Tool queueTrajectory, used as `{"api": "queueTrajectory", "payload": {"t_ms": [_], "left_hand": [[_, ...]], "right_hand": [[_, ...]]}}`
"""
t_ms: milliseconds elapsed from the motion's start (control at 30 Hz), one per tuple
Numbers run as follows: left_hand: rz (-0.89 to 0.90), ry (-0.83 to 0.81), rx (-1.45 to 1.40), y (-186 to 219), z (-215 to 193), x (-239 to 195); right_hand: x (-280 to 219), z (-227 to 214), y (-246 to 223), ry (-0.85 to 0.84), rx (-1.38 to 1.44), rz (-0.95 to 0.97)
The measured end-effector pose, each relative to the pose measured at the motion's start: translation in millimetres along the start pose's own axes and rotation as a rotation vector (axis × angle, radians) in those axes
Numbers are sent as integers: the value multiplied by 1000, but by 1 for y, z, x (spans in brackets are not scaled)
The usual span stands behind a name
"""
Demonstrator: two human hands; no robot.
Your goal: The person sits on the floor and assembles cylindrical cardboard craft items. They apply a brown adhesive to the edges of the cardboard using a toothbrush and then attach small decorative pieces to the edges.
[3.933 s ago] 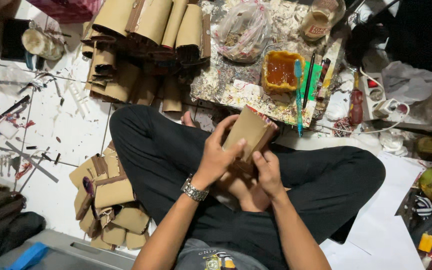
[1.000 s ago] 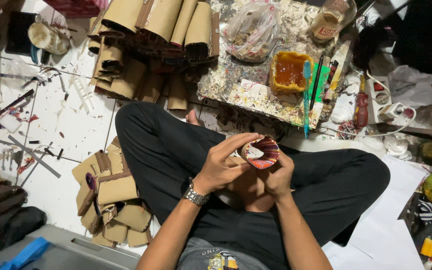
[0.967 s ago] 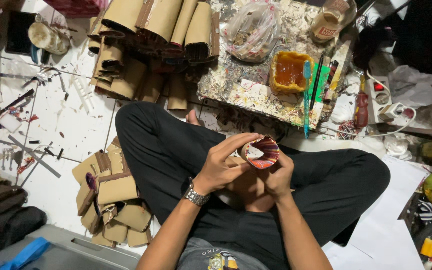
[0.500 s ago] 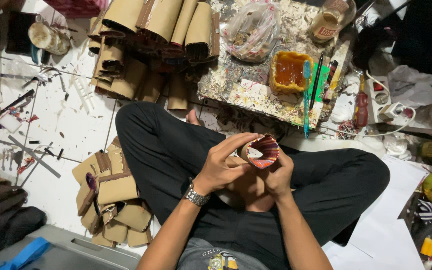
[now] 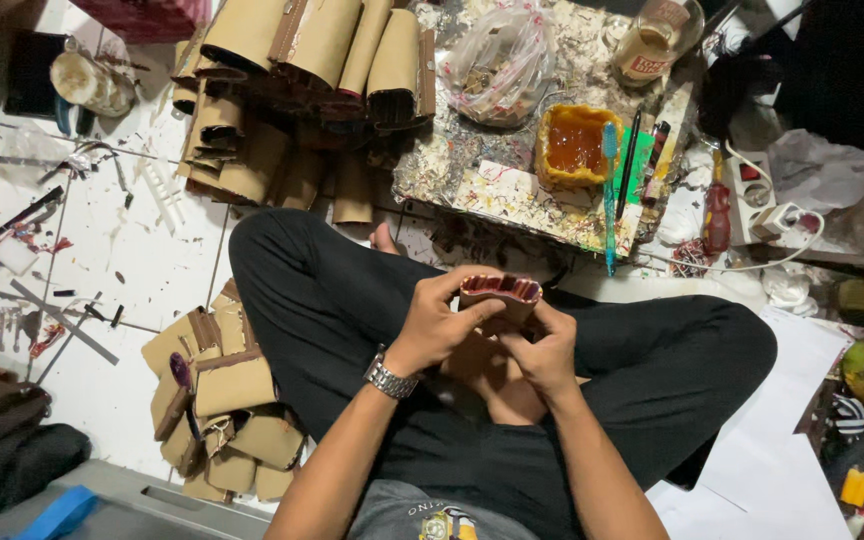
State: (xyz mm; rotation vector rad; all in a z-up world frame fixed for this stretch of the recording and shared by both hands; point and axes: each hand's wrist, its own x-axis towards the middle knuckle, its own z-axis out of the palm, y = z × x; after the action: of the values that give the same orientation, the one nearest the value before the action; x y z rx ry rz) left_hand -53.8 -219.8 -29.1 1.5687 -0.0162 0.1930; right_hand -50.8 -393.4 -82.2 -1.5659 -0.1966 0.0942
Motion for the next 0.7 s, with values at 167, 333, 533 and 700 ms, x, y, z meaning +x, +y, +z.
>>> {"api": "queueTrajectory", "payload": {"t_ms": [167, 333, 533, 700], "left_hand": [[-38, 102, 26, -6, -13, 22], [-48, 107, 70, -17, -44, 66], [57, 122, 193, -9, -54, 121], [439, 181, 827, -35, -60, 128]], "right_hand": [[0, -4, 11, -59, -85, 18], [3, 5, 8, -73, -130, 57], [22, 22, -17, 31, -235, 36], [59, 35, -62, 124, -522, -244]]}}
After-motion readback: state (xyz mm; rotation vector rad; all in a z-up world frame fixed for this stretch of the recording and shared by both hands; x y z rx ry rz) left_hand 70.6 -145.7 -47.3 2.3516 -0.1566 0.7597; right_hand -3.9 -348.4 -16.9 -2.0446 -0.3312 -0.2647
